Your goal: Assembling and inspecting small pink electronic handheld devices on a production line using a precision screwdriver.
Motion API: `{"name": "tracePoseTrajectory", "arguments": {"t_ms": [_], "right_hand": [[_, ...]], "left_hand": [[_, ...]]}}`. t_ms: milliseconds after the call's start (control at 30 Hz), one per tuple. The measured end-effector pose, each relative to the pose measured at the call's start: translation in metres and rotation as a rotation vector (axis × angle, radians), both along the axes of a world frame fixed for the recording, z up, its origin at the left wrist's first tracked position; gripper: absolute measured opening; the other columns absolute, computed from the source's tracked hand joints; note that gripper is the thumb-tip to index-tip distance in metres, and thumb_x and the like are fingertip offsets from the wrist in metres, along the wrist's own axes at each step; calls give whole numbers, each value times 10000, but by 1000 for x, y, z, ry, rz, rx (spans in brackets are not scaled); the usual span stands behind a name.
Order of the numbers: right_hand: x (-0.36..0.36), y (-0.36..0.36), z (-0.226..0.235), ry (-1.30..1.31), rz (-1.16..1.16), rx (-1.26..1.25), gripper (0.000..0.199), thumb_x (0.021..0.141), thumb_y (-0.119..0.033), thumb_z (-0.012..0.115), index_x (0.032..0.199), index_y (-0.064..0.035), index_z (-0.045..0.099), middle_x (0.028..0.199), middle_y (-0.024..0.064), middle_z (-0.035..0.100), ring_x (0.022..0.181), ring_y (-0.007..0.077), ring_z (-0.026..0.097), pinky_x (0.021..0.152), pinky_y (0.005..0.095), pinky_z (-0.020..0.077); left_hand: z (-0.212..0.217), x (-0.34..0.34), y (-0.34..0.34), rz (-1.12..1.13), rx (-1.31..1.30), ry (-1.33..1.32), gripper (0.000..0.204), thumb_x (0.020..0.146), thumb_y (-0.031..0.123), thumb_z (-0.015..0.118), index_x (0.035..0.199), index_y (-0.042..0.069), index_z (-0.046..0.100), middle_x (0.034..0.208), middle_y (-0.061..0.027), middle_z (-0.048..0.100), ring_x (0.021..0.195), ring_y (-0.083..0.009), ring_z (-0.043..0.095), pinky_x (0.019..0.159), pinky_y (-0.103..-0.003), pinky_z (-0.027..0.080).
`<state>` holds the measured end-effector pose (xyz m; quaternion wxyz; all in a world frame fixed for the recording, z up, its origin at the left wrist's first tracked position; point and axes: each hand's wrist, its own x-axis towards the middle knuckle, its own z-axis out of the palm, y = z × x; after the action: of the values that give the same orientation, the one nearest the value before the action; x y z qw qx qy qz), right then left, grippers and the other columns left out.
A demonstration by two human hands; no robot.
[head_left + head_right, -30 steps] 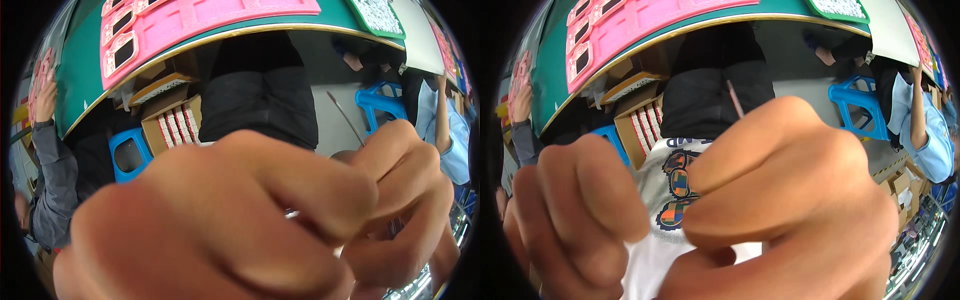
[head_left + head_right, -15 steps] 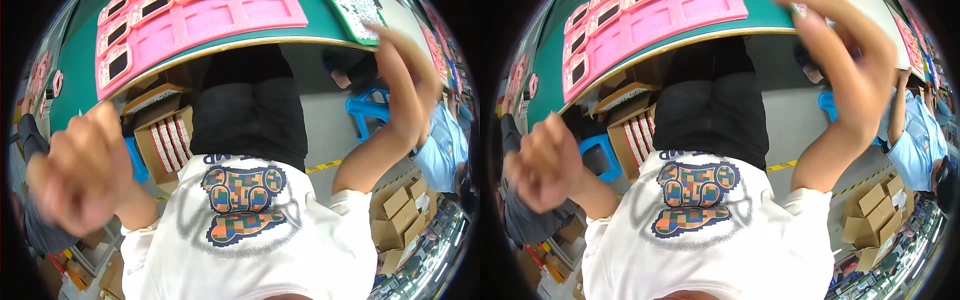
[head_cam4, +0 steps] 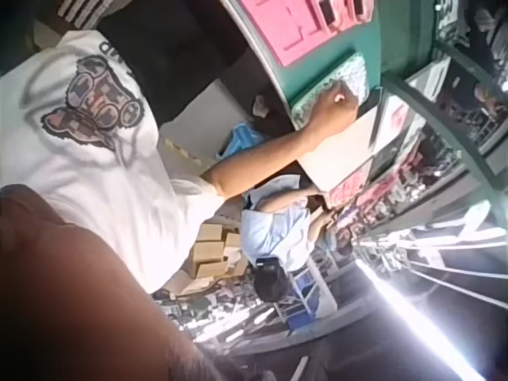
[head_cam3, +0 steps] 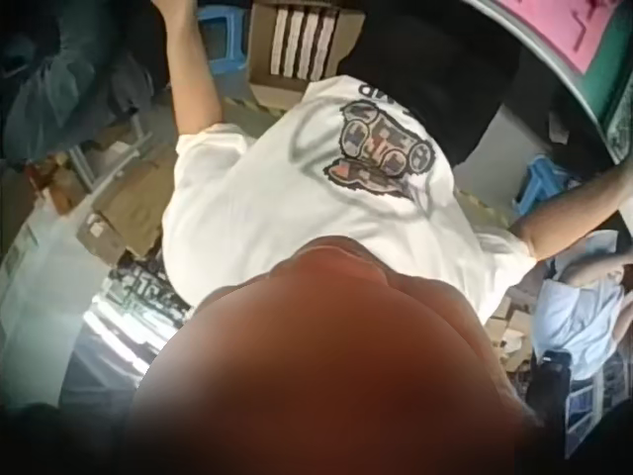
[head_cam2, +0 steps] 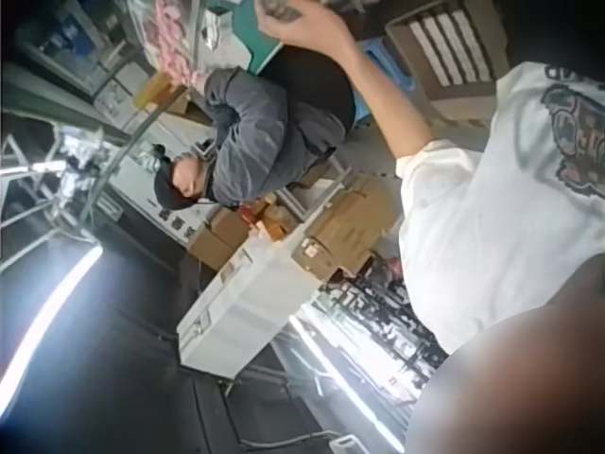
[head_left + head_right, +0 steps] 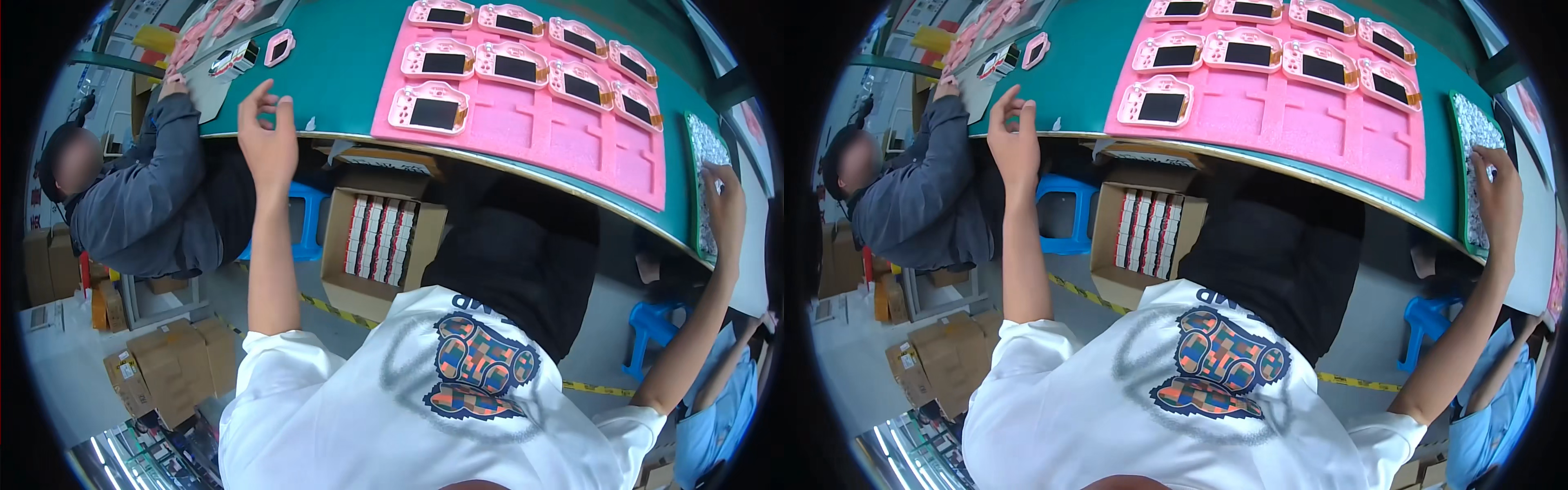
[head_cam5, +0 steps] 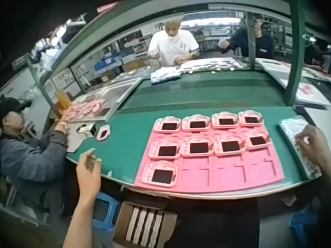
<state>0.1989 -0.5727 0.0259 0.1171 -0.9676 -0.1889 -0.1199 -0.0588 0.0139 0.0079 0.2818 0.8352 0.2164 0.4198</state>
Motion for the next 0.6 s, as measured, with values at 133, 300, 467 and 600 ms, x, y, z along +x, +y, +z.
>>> {"name": "tracePoseTrajectory", "arguments": {"t_ms": [133,300,467,600], "right_hand": [[-4,5,15,94,-99,-45,252,1012,-187,646,1144,8,738,1144,133,739,975,263,688,882,347,533],[-25,4,18,10,-113,68,237,1008,-174,646,1117,16,738,1075,129,747,922,242,684,832,335,533],[-55,27,35,88,-11,257,217,986,-174,663,1089,7,724,1049,99,749,870,188,629,744,289,486],[-73,66,26,-18,296,165,149,883,-85,701,1016,-35,749,974,89,745,753,202,617,631,309,481]], "left_hand": [[-11,16,65,274,345,187,504,932,339,697,1232,-65,667,1016,-166,709,932,-317,663,877,-408,520],[-2,83,108,333,217,516,742,868,627,675,1083,-82,717,1031,-256,723,923,-430,675,872,-485,530],[-22,91,154,292,319,523,747,851,707,663,909,-29,776,811,-218,736,777,-405,705,745,-471,555],[3,99,51,-9,281,443,666,869,590,731,1074,-44,720,981,-213,727,903,-354,703,824,-438,550]]}}
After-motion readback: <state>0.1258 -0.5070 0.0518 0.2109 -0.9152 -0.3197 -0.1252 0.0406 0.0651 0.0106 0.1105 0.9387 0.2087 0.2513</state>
